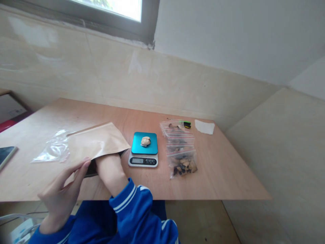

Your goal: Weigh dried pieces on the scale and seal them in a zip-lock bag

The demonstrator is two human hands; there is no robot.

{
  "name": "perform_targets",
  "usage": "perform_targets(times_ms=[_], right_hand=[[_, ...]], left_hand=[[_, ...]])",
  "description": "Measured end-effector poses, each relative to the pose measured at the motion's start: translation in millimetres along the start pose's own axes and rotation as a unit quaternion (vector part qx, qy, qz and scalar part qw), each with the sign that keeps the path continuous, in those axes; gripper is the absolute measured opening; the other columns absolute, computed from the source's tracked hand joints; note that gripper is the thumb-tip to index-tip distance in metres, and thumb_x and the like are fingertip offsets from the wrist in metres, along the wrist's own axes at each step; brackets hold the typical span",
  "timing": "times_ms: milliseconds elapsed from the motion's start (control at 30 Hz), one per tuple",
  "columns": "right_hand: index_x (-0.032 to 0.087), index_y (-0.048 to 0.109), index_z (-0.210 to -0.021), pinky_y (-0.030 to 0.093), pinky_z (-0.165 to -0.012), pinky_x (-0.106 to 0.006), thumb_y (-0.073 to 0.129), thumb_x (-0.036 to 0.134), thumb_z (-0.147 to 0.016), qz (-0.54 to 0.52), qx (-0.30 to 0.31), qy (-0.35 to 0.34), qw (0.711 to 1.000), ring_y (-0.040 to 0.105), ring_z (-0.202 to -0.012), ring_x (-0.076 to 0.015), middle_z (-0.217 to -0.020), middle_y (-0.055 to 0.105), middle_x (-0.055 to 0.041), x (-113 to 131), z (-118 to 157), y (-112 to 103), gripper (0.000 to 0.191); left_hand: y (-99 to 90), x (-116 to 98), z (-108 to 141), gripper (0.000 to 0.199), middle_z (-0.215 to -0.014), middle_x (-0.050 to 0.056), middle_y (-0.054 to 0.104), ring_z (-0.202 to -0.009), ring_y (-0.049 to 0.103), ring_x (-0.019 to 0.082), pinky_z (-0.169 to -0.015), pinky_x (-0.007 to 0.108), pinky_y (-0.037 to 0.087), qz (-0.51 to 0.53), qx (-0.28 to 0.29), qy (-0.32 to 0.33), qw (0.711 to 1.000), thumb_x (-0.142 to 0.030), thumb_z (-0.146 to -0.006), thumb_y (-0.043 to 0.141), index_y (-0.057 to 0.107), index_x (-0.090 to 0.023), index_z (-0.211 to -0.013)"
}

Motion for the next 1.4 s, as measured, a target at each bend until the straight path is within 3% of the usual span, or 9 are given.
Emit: perform_targets(times_ms=[167, 367, 667, 800, 900, 1033, 1167, 1300, 1400], right_hand=[[0.015, 0.071, -0.114, 0.055, -0.085, -0.031, 0.047, 0.016, -0.099, 0.002, 0.02, -0.004, 1.0, 0.073, -0.097, -0.0252, -0.108, 0.076, -0.0115, -3, 30, -13, 0.028], [0.026, 0.068, -0.123, 0.052, -0.093, -0.029, 0.046, 0.02, -0.102, -0.048, -0.071, -0.064, 0.994, 0.067, -0.109, -0.0201, -0.116, 0.072, -0.0064, -16, 31, -7, 0.031], [0.021, 0.064, -0.126, 0.051, -0.096, -0.035, 0.053, 0.018, -0.099, -0.105, -0.09, -0.077, 0.987, 0.066, -0.108, -0.0218, -0.115, 0.073, -0.0074, -17, 35, -7, 0.03], [0.023, 0.068, -0.115, 0.052, -0.095, -0.029, 0.065, 0.025, -0.092, -0.314, -0.15, -0.091, 0.933, 0.068, -0.106, -0.017, -0.112, 0.073, -0.0024, -22, 55, -22, 0.024], [0.022, 0.069, -0.103, 0.054, -0.089, -0.028, 0.07, 0.03, -0.088, -0.395, -0.219, -0.019, 0.892, 0.07, -0.099, -0.0164, -0.105, 0.074, -0.0012, -59, 74, -30, 0.017], [0.021, 0.069, -0.087, 0.047, -0.093, -0.038, 0.067, 0.018, -0.084, -0.189, -0.36, 0.121, 0.906, 0.064, -0.099, -0.0226, -0.097, 0.072, -0.0048, -128, 86, -28, 0.004], [0.019, 0.068, -0.085, 0.043, -0.095, -0.042, 0.06, 0.015, -0.087, -0.057, -0.36, 0.199, 0.91, 0.058, -0.102, -0.0259, -0.101, 0.069, -0.0095, -167, 78, -7, 0.01], [0.02, 0.072, -0.094, 0.038, -0.101, -0.051, 0.062, 0.029, -0.09, -0.015, -0.325, 0.243, 0.914, 0.051, -0.116, -0.0317, -0.121, 0.062, -0.0138, -163, 72, 5, 0.014], [0.021, 0.07, -0.108, 0.035, -0.106, -0.054, 0.055, 0.034, -0.094, -0.053, -0.367, 0.209, 0.905, 0.048, -0.123, -0.0313, -0.13, 0.058, -0.0143, -134, 78, -6, 0.023]], left_hand=[[-1.7, 2, -7, 0.019, -0.098, 0.001, 0.079, -0.078, 0.074, 0.017, -0.068, 0.022, 0.051, -0.004, -0.002, -0.055, 0.998, -0.021, -0.083, 0.075, 0.075, -0.023, -0.102], [-5.4, 6, -13, 0.014, -0.089, 0.0, 0.079, -0.074, 0.073, 0.015, -0.069, 0.021, 0.05, 0.013, -0.003, -0.105, 0.994, -0.032, -0.084, 0.074, 0.077, -0.021, -0.093], [-5.4, 9, -17, 0.023, -0.085, -0.002, 0.078, -0.073, 0.072, 0.015, -0.068, 0.023, 0.049, 0.038, 0.015, -0.191, 0.981, -0.046, -0.083, 0.072, 0.078, -0.024, -0.088], [-9.0, 11, -21, 0.028, -0.083, -0.001, 0.078, -0.072, 0.072, 0.016, -0.066, 0.024, 0.048, 0.017, 0.016, -0.214, 0.977, -0.051, -0.083, 0.069, 0.078, -0.025, -0.087], [-11.3, 13, -23, 0.029, -0.085, -0.001, 0.078, -0.076, 0.074, 0.019, -0.069, 0.026, 0.05, 0.014, 0.013, -0.232, 0.972, -0.053, -0.082, 0.069, 0.079, -0.026, -0.088], [-11.0, 11, -24, 0.03, -0.085, 0.0, 0.078, -0.079, 0.074, 0.021, -0.072, 0.032, 0.053, 0.023, 0.013, -0.248, 0.969, -0.055, -0.082, 0.069, 0.077, -0.027, -0.086], [-10.5, 5, -24, 0.027, -0.092, -0.002, 0.077, -0.089, 0.073, 0.022, -0.081, 0.041, 0.053, 0.034, 0.052, -0.263, 0.963, -0.053, -0.088, 0.062, 0.074, -0.029, -0.093], [-15.2, 5, -26, 0.02, -0.093, -0.007, 0.076, -0.089, 0.073, 0.02, -0.084, 0.042, 0.053, 0.042, 0.041, -0.267, 0.962, -0.05, -0.088, 0.063, 0.073, -0.034, -0.094], [-15.1, 9, -25, 0.02, -0.09, -0.005, 0.077, -0.084, 0.074, 0.019, -0.081, 0.037, 0.055, 0.049, 0.019, -0.266, 0.963, -0.048, -0.086, 0.066, 0.074, -0.031, -0.093]])
Point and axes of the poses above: each hand's wrist, its own z-axis away from the middle knuckle, its own y-axis out of the palm, x = y × z, the point moved 3 cm from there along -z, towards the middle knuckle
